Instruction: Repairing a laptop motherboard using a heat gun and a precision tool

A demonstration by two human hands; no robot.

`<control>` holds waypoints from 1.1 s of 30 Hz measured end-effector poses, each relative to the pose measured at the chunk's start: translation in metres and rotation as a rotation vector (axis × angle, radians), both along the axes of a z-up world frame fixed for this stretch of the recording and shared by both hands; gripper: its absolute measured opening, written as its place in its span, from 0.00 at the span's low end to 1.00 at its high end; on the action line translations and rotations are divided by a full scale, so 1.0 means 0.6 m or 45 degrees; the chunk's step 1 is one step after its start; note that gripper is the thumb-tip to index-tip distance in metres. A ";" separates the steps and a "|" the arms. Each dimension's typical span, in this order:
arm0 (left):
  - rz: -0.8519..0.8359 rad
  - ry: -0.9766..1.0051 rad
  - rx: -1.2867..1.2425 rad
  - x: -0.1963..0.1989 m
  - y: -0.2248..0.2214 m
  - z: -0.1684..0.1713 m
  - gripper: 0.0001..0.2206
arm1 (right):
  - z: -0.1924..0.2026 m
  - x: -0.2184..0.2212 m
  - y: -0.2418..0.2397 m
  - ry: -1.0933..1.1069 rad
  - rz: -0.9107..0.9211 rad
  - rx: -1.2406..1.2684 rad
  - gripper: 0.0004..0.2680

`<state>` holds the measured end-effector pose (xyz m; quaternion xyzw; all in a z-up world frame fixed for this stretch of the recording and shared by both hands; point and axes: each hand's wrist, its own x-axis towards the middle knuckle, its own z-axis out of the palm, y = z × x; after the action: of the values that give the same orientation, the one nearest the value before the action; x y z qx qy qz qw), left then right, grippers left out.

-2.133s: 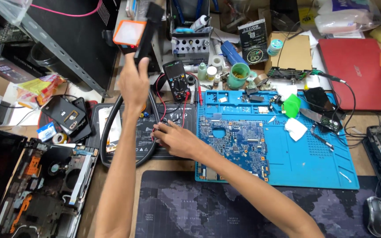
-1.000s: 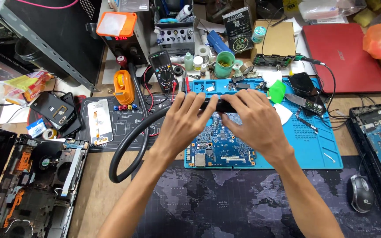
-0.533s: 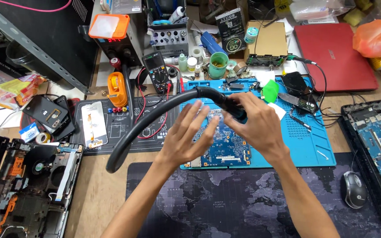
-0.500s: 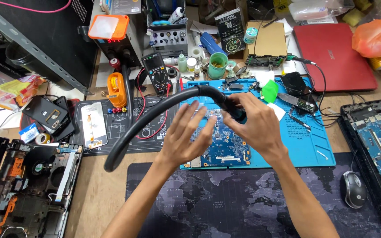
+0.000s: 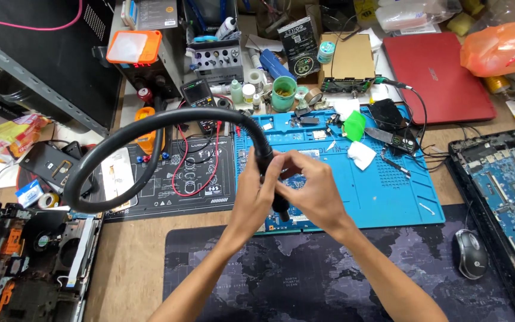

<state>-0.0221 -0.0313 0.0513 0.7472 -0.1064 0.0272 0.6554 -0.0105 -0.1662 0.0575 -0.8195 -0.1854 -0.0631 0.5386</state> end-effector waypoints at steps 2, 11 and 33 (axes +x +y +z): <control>-0.007 0.015 -0.051 -0.005 0.000 -0.004 0.19 | 0.005 0.003 -0.006 0.050 0.097 0.035 0.08; 0.272 0.059 -0.197 0.000 0.029 -0.032 0.17 | -0.027 0.015 -0.050 0.233 0.107 0.355 0.08; 0.437 -0.106 -0.335 0.037 0.025 -0.082 0.08 | -0.207 0.070 -0.144 -0.162 -0.451 -0.025 0.06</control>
<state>0.0003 -0.0161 0.0022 0.6606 -0.0001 0.1827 0.7282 0.0317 -0.2528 -0.0664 -0.8389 -0.0727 -0.2069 0.4982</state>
